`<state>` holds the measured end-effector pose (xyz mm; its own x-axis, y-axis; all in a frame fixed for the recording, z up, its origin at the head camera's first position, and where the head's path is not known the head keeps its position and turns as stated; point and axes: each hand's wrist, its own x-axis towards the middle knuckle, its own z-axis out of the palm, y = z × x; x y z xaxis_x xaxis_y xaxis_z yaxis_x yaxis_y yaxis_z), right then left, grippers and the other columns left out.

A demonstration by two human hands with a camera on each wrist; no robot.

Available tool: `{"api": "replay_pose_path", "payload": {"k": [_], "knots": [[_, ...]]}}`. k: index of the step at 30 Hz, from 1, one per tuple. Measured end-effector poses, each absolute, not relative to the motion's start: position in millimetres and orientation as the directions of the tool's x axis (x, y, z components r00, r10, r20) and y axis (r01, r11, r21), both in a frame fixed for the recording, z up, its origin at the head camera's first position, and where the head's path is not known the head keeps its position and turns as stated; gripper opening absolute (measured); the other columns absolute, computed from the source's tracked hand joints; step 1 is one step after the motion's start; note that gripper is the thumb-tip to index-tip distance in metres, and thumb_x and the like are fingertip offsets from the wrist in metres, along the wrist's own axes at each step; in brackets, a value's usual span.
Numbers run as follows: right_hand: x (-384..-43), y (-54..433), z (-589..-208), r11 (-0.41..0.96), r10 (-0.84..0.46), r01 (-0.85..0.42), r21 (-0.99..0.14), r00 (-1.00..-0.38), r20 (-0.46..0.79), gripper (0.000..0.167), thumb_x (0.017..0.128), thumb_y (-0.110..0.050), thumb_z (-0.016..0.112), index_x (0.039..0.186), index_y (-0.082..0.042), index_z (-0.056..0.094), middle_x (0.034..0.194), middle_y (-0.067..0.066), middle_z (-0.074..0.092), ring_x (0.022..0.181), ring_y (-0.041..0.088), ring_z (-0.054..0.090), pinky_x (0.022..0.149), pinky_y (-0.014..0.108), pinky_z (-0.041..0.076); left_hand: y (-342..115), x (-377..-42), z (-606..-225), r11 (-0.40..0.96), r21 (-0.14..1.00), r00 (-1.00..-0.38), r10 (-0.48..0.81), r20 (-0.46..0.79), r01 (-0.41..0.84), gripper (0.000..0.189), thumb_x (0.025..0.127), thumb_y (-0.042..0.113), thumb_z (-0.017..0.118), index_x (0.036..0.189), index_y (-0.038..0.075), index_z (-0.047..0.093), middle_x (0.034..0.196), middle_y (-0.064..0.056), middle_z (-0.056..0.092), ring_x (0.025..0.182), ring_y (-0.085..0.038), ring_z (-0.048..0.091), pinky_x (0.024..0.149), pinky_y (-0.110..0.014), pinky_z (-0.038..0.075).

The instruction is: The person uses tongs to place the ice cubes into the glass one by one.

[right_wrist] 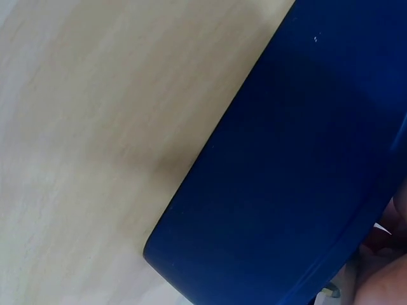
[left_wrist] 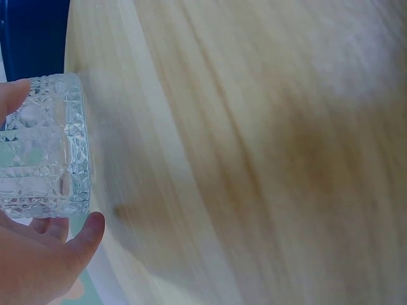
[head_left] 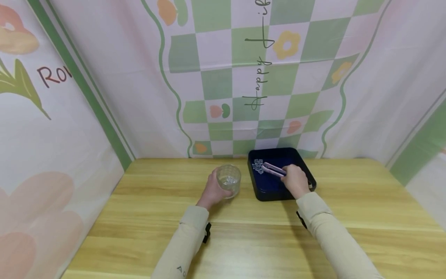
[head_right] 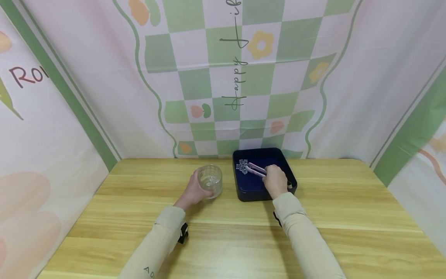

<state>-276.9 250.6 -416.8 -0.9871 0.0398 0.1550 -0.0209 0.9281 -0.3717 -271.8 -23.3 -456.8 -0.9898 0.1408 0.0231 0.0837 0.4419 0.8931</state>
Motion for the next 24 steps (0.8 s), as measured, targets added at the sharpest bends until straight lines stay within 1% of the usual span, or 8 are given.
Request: {"api": "replay_pose_path", "payload": {"k": [9,18,24], "knots": [[-275.9,251.5,-416.8,0.931,0.039,-0.031,-0.364,-0.983,0.182,0.033,0.076,-0.004,0.071,0.107,0.008,0.067,0.101,0.030,0.068,0.081,0.043,0.065,0.070,0.054,0.054,-23.1,-269.7,-453.4,0.428,0.899,-0.989,0.143,0.034,0.093,0.099,0.062,0.003,0.083,0.145,0.007,0.028,0.143,-0.021,0.039,0.131,-0.039,0.043,0.110,-0.058,0.038],[-274.1,254.3,-415.8,0.928,0.037,-0.044,-0.369,-0.977,0.211,0.031,0.077,-0.003,0.070,0.105,0.008,0.067,0.098,0.029,0.068,0.079,0.043,0.064,0.070,0.054,0.054,-22.4,-268.1,-451.2,0.426,0.901,-0.989,0.144,0.028,0.088,0.099,0.063,0.002,0.082,0.145,0.006,0.028,0.143,-0.021,0.039,0.131,-0.039,0.043,0.110,-0.058,0.038],[-273.5,258.2,-414.7,0.930,0.047,-0.038,-0.367,-0.974,0.221,0.031,0.076,-0.003,0.069,0.105,0.008,0.068,0.098,0.029,0.068,0.081,0.043,0.064,0.072,0.054,0.054,-22.2,-268.2,-451.3,0.436,0.897,-0.990,0.139,0.015,0.074,0.100,0.064,0.003,0.082,0.146,0.007,0.027,0.144,-0.021,0.038,0.131,-0.040,0.042,0.110,-0.058,0.038]]}}
